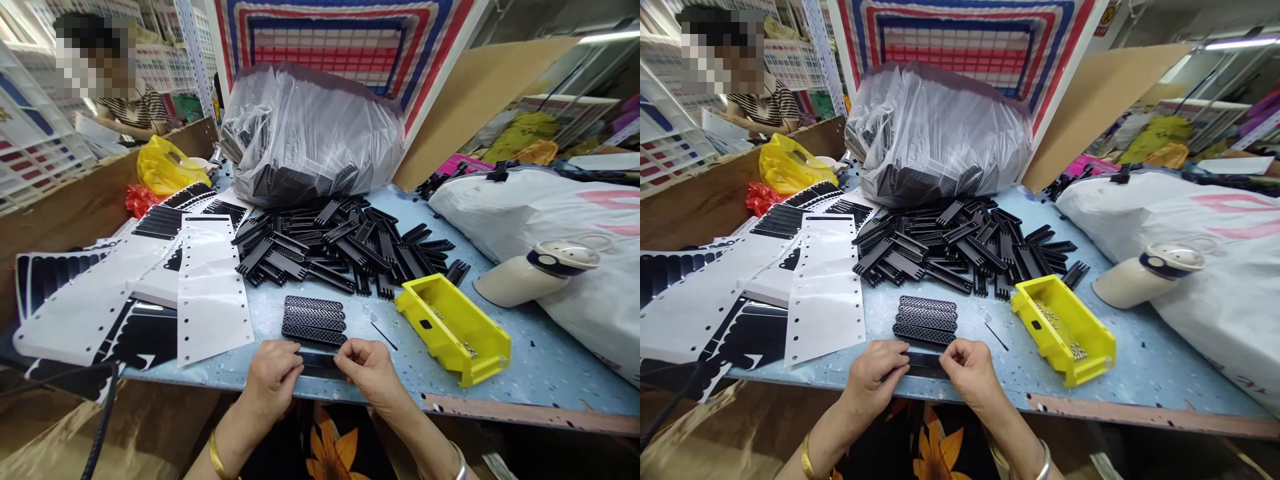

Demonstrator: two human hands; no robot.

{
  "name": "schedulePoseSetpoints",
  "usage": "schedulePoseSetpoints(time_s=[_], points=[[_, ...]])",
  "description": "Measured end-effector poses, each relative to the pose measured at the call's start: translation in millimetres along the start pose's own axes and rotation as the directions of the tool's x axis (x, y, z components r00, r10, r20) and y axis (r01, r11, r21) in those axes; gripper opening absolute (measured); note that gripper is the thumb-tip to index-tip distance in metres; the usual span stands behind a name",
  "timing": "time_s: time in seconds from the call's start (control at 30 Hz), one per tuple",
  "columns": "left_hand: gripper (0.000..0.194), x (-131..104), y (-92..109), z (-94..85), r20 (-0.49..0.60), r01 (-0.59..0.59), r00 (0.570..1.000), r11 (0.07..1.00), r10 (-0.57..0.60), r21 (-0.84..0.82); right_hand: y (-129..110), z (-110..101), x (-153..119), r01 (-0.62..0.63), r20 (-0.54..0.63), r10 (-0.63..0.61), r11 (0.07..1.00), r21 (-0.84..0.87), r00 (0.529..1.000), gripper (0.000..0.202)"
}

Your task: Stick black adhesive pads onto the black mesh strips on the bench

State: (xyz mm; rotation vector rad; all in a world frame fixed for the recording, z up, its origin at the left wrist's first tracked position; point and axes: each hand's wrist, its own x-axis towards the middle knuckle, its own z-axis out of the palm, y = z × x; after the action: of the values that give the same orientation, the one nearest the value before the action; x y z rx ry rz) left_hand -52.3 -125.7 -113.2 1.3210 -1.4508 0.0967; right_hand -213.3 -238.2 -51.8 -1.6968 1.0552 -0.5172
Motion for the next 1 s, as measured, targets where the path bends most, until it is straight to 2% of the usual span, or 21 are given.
schedulePoseSetpoints(time_s=[0.23, 0.53, 0.6, 0.77, 0.83, 1.0], points=[[0.013, 0, -3, 1.2, 0.012, 0.002, 1.000, 0.999, -0.002, -0.036, -19, 2, -8, -0.001, 0.019, 0.000, 0.999, 0.051, 1.000, 0.023], [0.012, -3, -1, 2.4, -0.034, 0.002, 0.999, 0.999, -0.004, -0.039, -5, -1, 0, -0.039, -0.021, 0.041, 0.997, 0.066, 0.999, 0.024], [0.012, -1, 0, 2.0, -0.027, 0.023, 0.999, 0.999, -0.024, -0.041, -13, 0, -5, -0.005, -0.016, 0.006, 0.999, 0.038, 1.000, 0.024], [0.014, 0, 2, 0.4, -0.012, 0.044, 0.999, 0.998, -0.044, -0.054, -39, 9, -19, 0.180, -0.005, -0.181, 0.980, -0.083, 0.983, 0.022], [0.014, 0, 2, 0.1, -0.006, 0.048, 0.999, 0.997, -0.049, -0.059, -43, 11, -22, 0.208, 0.002, -0.209, 0.972, -0.110, 0.978, 0.021], [0.014, -2, 0, 0.8, -0.017, 0.043, 0.999, 0.997, -0.044, -0.064, -32, 6, -15, 0.114, -0.014, -0.116, 0.991, -0.065, 0.993, 0.022]])
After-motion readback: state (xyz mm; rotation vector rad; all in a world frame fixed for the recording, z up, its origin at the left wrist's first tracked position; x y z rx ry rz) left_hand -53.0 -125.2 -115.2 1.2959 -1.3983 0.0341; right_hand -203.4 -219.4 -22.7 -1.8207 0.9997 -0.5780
